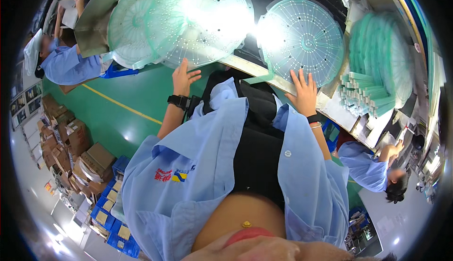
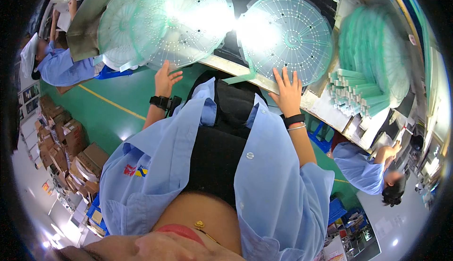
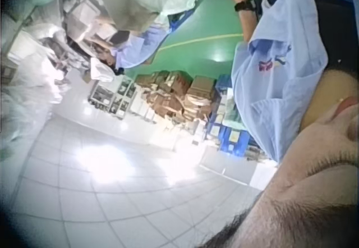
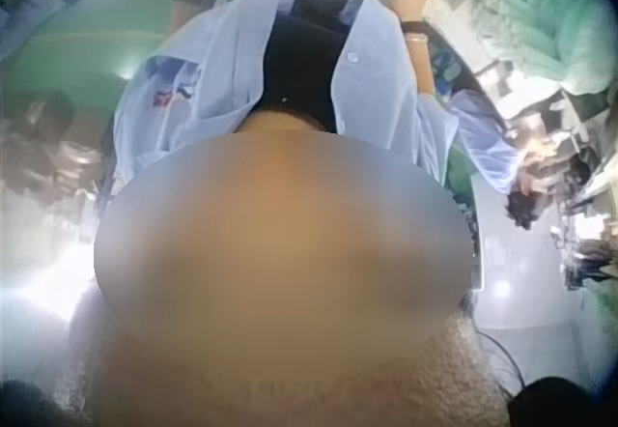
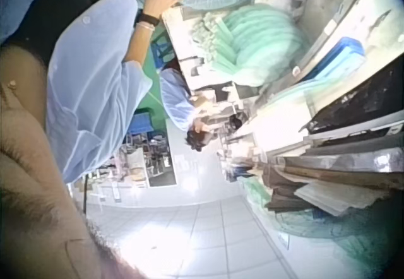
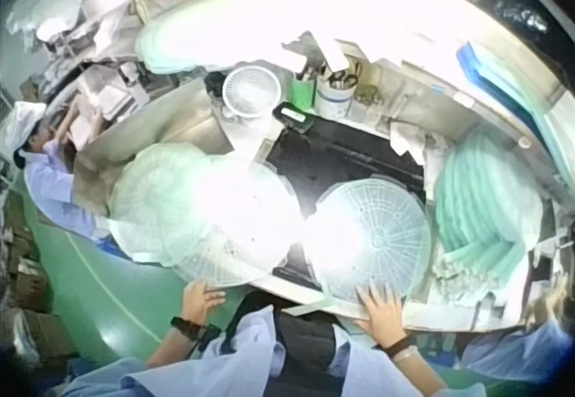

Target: Inspecting and sorting circular components on a light board.

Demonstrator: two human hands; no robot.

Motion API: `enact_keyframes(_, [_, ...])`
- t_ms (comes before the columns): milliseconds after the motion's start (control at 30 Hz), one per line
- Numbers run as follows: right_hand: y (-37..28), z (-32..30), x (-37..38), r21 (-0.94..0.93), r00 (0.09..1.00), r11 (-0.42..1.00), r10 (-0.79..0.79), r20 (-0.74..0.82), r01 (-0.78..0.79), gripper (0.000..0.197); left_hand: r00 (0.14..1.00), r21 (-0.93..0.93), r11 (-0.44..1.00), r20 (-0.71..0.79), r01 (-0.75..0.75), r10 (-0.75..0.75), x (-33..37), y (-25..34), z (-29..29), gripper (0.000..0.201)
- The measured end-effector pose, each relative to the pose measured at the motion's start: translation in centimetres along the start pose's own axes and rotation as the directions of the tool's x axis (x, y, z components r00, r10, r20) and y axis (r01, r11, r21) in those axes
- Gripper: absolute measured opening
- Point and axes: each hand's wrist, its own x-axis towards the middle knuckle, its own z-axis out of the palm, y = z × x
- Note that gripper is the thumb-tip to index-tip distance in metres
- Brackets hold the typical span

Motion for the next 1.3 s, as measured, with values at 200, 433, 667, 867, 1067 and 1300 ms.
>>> enact_keyframes(200, [0.2, 2.3, -1.8, -0.086, 0.998, 0.995, -0.046, -0.045, 0.041, 0.081, 1.000, -0.004, 1.000, 0.024, -0.019, 0.019, 0.6, -1.0, 0.4, 0.048])
enact_keyframes(433, [0.6, 2.5, -2.6, -0.111, 0.993, 0.990, -0.099, -0.063, 0.092, 0.066, 0.997, 0.091, 0.996, 0.070, 0.023, -0.030, 1.1, -1.4, 2.1, 0.049])
enact_keyframes(667, [0.8, 2.7, -2.4, -0.090, 0.997, 0.993, -0.075, -0.023, 0.073, 0.071, 0.998, 0.040, 0.999, 0.062, 0.023, -0.026, 1.3, -1.6, 3.1, 0.058])
enact_keyframes(867, [1.2, 4.2, -1.9, -0.172, 0.993, 0.979, -0.112, -0.024, 0.106, 0.077, 0.997, 0.092, 0.995, 0.057, 0.048, -0.053, 1.8, -1.9, 2.7, 0.055])
enact_keyframes(1067, [1.1, 4.4, -0.5, -0.097, 0.994, 0.992, -0.071, 0.079, 0.079, 0.078, 0.943, -0.154, 0.932, -0.097, -0.329, 0.317, 1.9, -1.0, 1.3, 0.038])
enact_keyframes(1300, [-1.8, 3.1, 2.8, -0.070, 0.988, 0.995, -0.061, 0.142, 0.072, 0.075, 0.760, -0.058, 0.882, -0.536, -0.467, 0.368, 7.7, 3.9, -11.5, 0.028])
